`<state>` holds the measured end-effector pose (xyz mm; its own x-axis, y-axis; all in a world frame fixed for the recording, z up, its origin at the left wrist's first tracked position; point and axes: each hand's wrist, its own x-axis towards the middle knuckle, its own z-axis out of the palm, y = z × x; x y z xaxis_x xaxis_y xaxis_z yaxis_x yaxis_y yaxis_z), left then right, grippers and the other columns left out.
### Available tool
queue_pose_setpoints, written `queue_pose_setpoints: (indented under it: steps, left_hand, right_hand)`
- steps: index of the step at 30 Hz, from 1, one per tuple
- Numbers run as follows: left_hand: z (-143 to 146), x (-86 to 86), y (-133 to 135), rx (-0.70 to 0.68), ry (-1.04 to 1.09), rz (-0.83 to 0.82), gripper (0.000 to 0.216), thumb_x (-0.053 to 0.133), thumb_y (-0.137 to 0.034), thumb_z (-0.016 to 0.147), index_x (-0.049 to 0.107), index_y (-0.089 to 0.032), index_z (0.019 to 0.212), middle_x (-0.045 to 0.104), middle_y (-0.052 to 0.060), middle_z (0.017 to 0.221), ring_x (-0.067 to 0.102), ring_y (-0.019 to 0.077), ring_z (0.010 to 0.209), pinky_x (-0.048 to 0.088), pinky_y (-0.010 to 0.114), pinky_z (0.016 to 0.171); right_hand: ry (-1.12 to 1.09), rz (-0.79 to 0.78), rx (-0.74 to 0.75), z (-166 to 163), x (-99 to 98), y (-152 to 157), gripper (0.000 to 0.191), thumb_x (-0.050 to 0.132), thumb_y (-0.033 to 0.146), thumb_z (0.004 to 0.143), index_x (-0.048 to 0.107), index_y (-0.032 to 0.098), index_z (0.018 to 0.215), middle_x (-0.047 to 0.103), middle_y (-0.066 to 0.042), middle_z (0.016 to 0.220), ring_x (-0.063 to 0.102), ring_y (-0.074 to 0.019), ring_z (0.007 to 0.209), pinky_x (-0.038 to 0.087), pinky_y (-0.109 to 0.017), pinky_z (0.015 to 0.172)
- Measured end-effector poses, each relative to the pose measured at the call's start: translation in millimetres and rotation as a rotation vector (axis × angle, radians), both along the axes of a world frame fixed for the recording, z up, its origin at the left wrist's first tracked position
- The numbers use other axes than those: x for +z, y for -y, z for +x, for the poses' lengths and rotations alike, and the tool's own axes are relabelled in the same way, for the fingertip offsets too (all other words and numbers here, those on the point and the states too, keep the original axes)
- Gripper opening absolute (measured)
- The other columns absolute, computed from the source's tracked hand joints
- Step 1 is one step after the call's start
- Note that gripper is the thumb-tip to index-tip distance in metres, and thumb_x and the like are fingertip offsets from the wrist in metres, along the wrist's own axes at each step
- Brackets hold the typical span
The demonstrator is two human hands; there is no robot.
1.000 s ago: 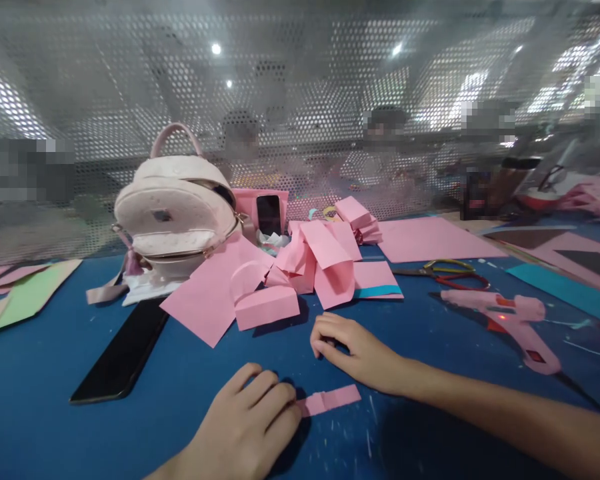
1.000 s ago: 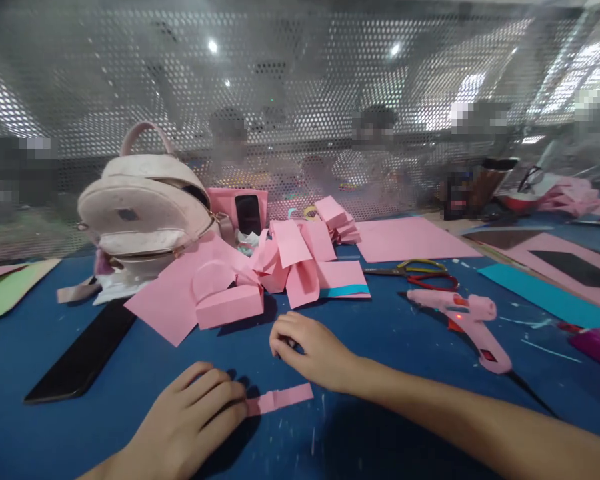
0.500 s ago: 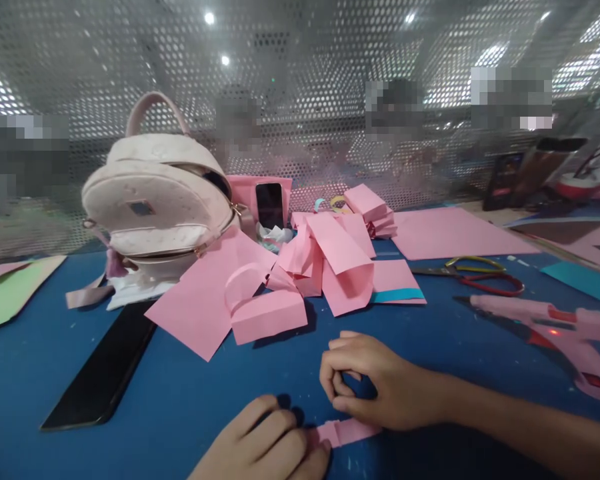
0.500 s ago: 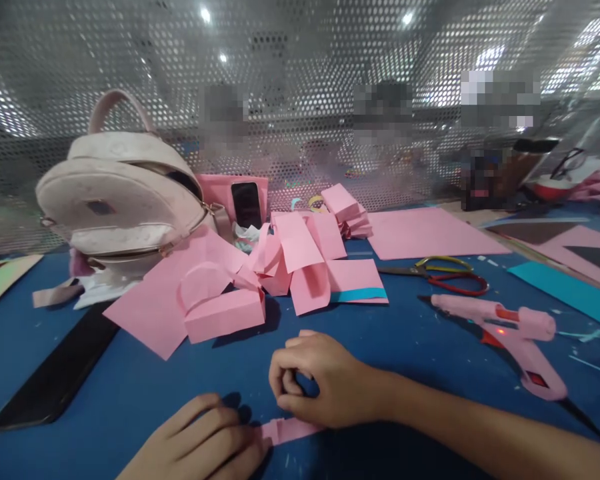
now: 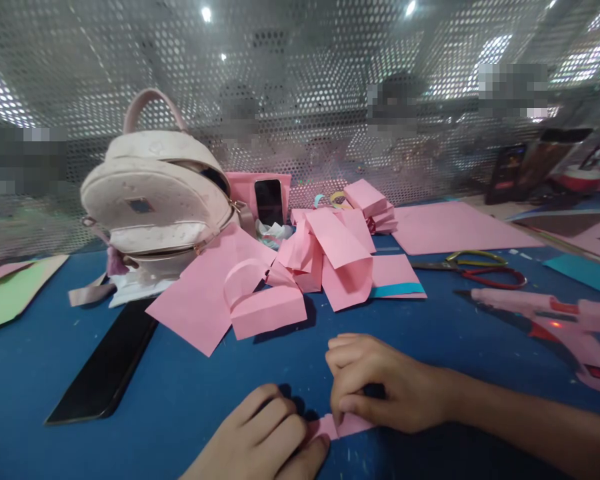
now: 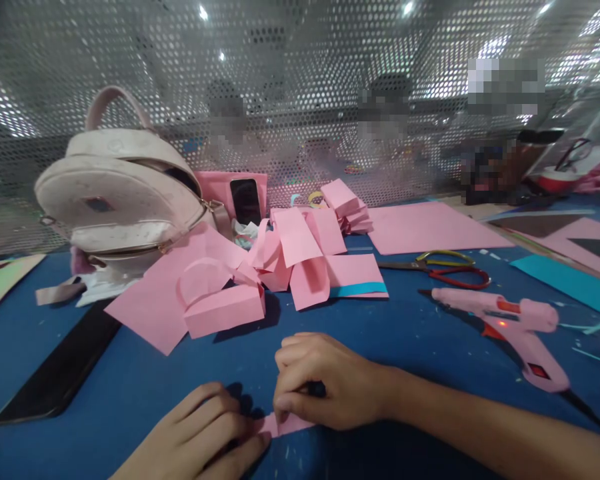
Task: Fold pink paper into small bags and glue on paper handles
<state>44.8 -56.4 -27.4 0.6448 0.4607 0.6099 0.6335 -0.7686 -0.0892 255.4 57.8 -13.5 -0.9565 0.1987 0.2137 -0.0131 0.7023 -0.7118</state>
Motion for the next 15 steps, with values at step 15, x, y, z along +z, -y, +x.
queue_pose_setpoints:
  steps: [15]
  left_hand:
    - [1.3,-0.4,0.2,-0.001,0.015,-0.005,0.022,0.052,-0.012,0.096,0.072,-0.018,0.09,0.066,-0.003,0.068,0.059,0.0131,0.064,0.049,0.03,0.077]
  right_hand:
    - [-0.002,0.013,-0.009,0.2,1.6,1.4,0.024,0.048,0.023,0.093,0.064,0.016,0.077,0.053,0.002,0.066,0.044,-0.0116,0.064,0.034,-0.027,0.07]
